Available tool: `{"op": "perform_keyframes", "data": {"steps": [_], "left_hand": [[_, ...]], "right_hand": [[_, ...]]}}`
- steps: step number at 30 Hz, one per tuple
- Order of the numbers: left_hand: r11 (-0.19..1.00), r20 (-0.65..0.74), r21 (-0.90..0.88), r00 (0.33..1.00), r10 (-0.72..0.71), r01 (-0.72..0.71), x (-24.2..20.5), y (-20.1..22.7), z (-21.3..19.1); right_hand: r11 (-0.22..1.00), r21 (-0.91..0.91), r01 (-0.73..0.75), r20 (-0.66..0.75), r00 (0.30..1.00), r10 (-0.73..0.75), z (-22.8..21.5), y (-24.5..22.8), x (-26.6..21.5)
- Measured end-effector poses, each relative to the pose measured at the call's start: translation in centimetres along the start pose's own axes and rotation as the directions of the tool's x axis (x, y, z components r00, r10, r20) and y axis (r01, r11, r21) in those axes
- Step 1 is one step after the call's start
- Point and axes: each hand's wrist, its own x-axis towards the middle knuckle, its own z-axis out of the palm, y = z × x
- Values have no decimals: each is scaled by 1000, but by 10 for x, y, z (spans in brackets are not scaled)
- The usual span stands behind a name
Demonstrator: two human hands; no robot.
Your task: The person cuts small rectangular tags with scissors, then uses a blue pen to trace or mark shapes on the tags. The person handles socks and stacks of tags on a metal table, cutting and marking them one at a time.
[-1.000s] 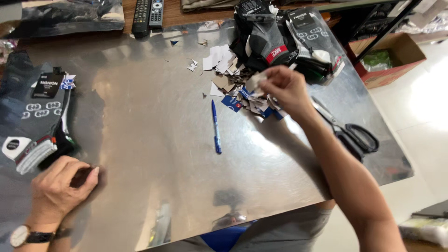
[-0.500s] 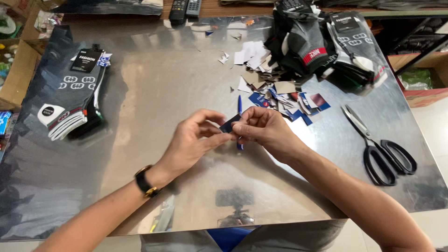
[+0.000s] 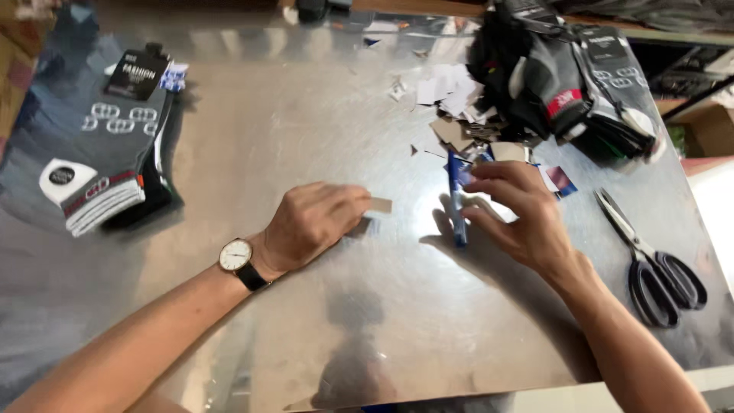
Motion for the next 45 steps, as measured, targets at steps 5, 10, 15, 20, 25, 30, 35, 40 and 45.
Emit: {"op": "perform_keyframes", "data": {"steps": [5,10,15,20,25,30,35,40,45], "left_hand": [[572,332,-496,751,-571,654,5,7,5],[542,381,-499,733,-564,676,4,9,9],[330,411,-632,664,-624,701,1,5,11],[404,376,-624,711,-595,668,1,4,15],[556,269,-581,785,-558,594,3,5,11],[606,253,-503,776,-578,616,5,9,8],[749,174,-413,852,-493,518,3,9,13],[788,175,-352,862,-475,505,-1,10,13],[816,121,-327,877,-464,477,0,9,16]], "right_hand": [[944,323,-67,81,996,43,26,-12,4],[901,419,-112,181,983,37,65,-24,25],[900,419,-120,67,993,101,70,-27,30],[875,473,-100,53,995,86,72,-15,29],[899,415,-139,75,990,118,71,-20,28],[953,293,-83,41,996,75,68,-25,25],[966,252,-50,31,999,44,72,-25,26],[961,233,-149,76,988,135,71,-27,25],[896,378,-232,140,971,192,71,-25,30]]}}
